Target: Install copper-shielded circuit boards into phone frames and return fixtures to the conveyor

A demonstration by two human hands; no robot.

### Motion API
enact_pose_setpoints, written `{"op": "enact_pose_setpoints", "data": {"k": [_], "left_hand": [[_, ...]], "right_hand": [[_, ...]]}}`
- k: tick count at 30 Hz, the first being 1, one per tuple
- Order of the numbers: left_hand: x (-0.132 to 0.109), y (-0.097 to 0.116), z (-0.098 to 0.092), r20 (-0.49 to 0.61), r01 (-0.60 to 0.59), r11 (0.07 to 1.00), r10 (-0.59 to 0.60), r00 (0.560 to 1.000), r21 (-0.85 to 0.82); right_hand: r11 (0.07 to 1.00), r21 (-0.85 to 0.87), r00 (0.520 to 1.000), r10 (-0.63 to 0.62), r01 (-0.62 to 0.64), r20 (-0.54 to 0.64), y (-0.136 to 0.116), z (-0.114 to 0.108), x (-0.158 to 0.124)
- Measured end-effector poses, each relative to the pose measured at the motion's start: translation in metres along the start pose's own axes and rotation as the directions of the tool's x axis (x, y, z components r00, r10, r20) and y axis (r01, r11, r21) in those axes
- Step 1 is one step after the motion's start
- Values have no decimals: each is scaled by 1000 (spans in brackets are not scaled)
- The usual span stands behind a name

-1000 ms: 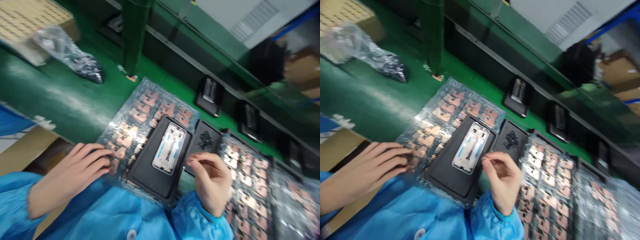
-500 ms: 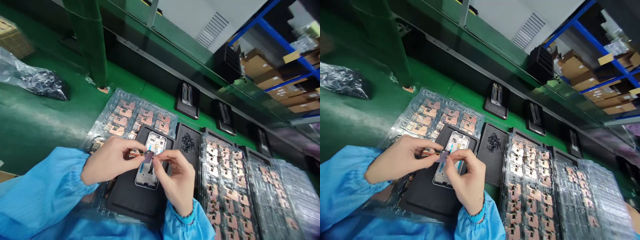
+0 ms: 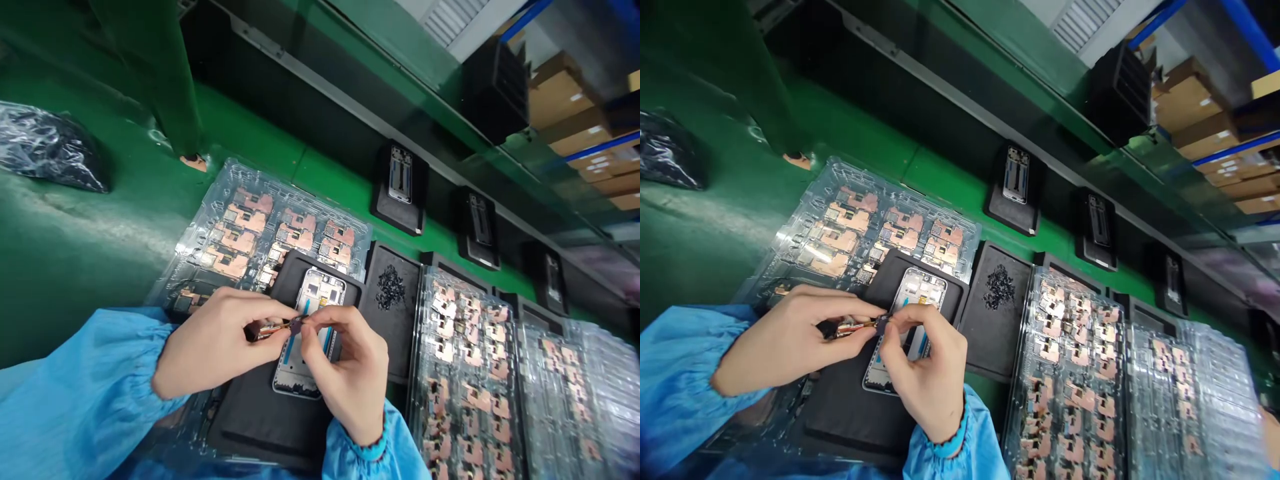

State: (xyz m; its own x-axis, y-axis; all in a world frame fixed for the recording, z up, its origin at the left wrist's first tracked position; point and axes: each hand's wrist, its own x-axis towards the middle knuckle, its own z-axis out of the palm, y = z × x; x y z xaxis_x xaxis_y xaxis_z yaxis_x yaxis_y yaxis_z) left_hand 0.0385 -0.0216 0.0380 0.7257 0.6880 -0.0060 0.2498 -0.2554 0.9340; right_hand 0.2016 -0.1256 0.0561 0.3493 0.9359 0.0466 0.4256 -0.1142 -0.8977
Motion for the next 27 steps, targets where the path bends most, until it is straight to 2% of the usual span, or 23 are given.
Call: {"op": "enact_pose_setpoints", "data": {"k": [18, 27], "left_hand": [[-4, -2, 2, 0, -90, 995, 90, 996, 32], [-4, 1, -1, 46, -99, 995, 99, 994, -11]], "right_hand": [[999, -51, 1000, -13, 14, 26, 3, 2, 4], [987, 131, 979, 63, -89, 194, 5, -8, 9]]}}
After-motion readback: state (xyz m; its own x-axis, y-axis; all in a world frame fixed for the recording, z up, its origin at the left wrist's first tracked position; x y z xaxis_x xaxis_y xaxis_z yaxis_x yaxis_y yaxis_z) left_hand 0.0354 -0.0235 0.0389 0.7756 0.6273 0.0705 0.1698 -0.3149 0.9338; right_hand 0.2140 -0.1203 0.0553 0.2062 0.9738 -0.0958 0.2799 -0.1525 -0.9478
